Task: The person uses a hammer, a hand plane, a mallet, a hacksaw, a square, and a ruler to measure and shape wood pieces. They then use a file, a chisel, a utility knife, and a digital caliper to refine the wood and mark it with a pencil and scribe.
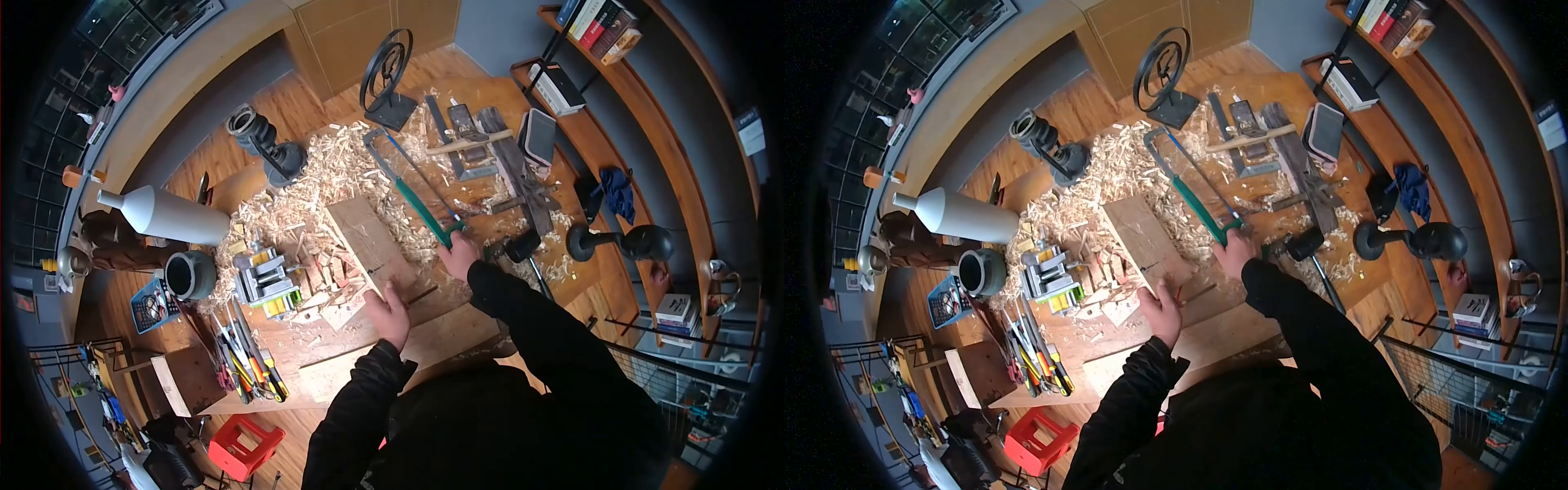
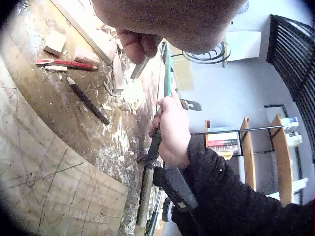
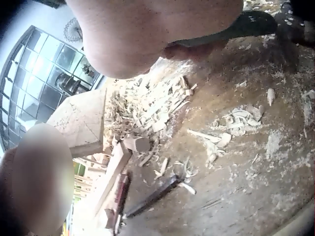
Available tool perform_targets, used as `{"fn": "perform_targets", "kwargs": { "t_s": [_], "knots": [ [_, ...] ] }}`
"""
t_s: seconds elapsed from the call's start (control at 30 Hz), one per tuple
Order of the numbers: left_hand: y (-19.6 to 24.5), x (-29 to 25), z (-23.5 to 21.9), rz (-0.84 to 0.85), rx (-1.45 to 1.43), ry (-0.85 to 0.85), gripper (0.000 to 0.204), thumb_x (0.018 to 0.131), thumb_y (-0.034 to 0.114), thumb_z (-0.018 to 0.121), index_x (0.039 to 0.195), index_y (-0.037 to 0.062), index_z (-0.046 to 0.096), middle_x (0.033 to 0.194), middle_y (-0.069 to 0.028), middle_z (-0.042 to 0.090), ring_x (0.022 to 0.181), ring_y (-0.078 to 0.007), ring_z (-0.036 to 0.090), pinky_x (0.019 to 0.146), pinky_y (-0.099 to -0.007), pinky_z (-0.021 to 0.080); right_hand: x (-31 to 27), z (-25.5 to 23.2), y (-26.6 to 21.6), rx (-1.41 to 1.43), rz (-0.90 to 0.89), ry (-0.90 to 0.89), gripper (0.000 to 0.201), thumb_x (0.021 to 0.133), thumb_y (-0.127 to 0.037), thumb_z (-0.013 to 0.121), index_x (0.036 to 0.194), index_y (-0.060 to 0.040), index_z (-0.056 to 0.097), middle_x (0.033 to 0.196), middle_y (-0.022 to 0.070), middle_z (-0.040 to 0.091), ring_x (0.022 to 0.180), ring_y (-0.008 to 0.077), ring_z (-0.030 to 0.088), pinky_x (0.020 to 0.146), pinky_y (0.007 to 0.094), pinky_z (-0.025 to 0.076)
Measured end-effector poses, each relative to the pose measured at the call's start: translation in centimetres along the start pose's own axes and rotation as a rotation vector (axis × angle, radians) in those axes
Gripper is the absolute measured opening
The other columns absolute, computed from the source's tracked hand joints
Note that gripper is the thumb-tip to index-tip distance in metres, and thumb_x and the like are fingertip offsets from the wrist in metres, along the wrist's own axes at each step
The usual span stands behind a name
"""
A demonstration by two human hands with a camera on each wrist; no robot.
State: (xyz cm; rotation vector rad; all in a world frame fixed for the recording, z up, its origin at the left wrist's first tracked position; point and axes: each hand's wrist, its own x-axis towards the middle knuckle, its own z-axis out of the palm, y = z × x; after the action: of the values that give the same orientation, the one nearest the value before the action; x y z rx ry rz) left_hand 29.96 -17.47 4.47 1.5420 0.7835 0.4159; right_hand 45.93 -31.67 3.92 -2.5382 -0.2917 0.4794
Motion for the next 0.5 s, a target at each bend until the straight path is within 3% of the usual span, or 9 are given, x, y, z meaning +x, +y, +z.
{"fn": "perform_targets", "kwargs": {
  "t_s": [0.07,0.13,0.27,0.43,0.5],
  "knots": [
    [-1.0,0.1,0.0,0.033,0.042,0.008,0.022,0.1,0.019,0.052,0.092,0.005,0.036,0.074,-0.0067,0.05,0.05,-0.0108,0.051,0.041,-0.0265,0.045,0.3,0.1,0.2,-0.024,-0.017,0.032,0.036,0.083,-0.037,0.06,0.092,-0.0023,0.057,0.084,0.0229,0.066,0.083,0.0427,0.063,0.075,0.052,0.047],
    [-1.5,0.1,-0.1,0.065,0.083,0.019,0.023,0.1,0.019,0.052,0.091,0.0053,0.036,0.073,-0.0061,0.05,0.049,-0.0107,0.05,0.041,-0.0267,0.045,0.9,0.2,0.9,-0.256,-0.103,0.088,0.037,0.081,-0.038,0.063,0.092,-0.0028,0.06,0.088,0.02,0.067,0.089,0.0393,0.062,0.082,0.0504,0.045],
    [-3.1,0.5,-0.1,0.095,0.116,0.028,0.025,0.1,0.02,0.053,0.092,0.006,0.034,0.071,-0.0052,0.048,0.049,-0.0108,0.05,0.041,-0.0268,0.045,1.7,0.0,2.6,-0.337,-0.114,0.134,0.038,0.08,-0.04,0.065,0.091,-0.0033,0.063,0.099,0.0175,0.066,0.102,0.0357,0.057,0.087,0.0494,0.041],
    [-3.3,0.5,0.0,0.142,0.137,0.015,0.026,0.1,0.021,0.053,0.092,0.0064,0.034,0.071,-0.005,0.049,0.05,-0.0112,0.051,0.042,-0.0272,0.045,1.9,-0.3,2.7,-0.33,-0.082,0.162,0.04,0.079,-0.04,0.067,0.094,-0.0027,0.063,0.104,0.0176,0.063,0.105,0.0355,0.054,0.09,0.0483,0.038],
    [-1.6,0.1,0.0,-0.031,0.063,0.022,0.025,0.097,0.019,0.054,0.091,-0.0035,0.046,0.08,-0.0166,0.057,0.071,-0.0227,0.055,0.062,-0.0383,0.044,2.1,-0.7,2.5,-0.351,-0.045,0.136,0.041,0.081,-0.041,0.066,0.097,-0.0031,0.064,0.107,0.017,0.063,0.108,0.0346,0.053,0.093,0.0471,0.037]
  ]
}}
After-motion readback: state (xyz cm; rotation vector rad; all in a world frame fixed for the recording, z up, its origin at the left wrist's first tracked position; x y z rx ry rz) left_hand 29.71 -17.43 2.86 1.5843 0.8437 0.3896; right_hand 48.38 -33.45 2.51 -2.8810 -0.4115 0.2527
